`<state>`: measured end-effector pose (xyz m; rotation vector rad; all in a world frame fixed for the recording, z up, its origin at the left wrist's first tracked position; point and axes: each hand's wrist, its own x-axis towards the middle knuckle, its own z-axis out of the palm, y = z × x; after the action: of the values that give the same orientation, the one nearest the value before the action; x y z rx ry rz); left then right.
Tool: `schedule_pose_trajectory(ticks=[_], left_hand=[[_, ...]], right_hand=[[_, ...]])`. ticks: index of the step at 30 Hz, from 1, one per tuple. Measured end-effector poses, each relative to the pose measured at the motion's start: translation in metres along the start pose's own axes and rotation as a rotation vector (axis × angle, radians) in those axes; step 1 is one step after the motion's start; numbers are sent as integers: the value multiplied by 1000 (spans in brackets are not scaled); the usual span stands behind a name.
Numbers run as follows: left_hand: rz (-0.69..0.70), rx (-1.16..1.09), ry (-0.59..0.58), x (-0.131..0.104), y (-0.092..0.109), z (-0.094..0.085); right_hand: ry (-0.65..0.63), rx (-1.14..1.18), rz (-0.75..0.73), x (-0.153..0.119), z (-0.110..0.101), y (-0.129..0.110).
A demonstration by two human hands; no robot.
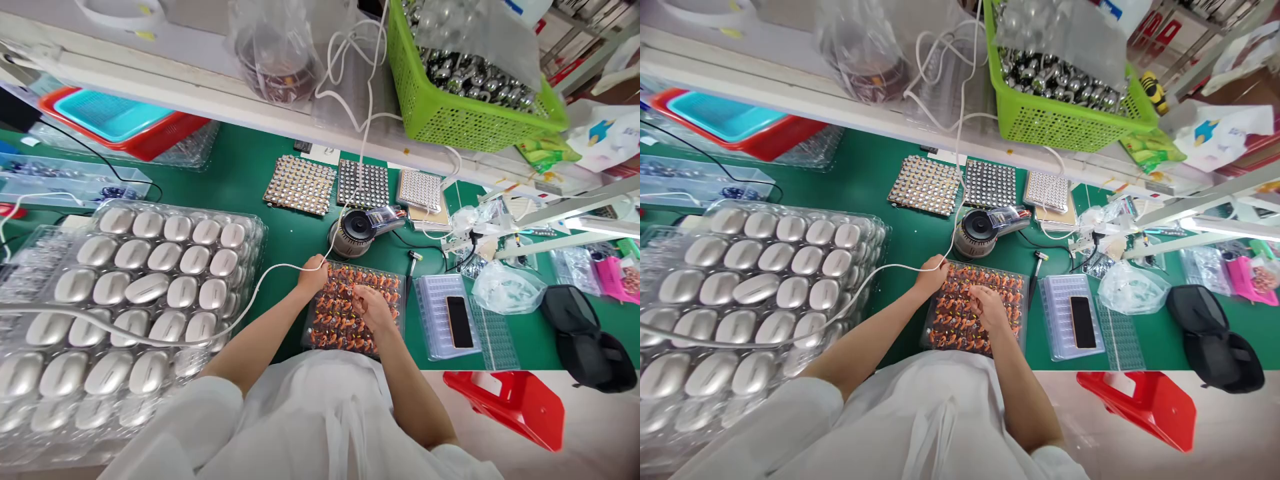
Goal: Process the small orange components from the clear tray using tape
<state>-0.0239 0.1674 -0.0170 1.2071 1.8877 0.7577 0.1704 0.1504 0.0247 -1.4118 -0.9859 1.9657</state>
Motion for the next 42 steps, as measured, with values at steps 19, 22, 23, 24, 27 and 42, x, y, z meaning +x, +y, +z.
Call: schedule_pose_trajectory(ticks=[19,22,23,24,27,42], left_hand=[[-187,-828,-137,-130,60,-29],[-163,-722,-93,-131,57,-33],[-155,-698,-76,-131,55,-33],[-149,-683,-60,-131,53,-34],[-148,-674,-24,-130,47,-33],[-180,-775,-37,-121,32,-43]], right_hand=[[-167,133,16,-66,23,-6],[-45,-130,-129,-44,12,-11],[14,-228,-190,-32,8,-14],[78,-339,-255,-19,4,-17],[189,-543,-368,23,0,-31],[-483,-1756,-653,167,71,-155]])
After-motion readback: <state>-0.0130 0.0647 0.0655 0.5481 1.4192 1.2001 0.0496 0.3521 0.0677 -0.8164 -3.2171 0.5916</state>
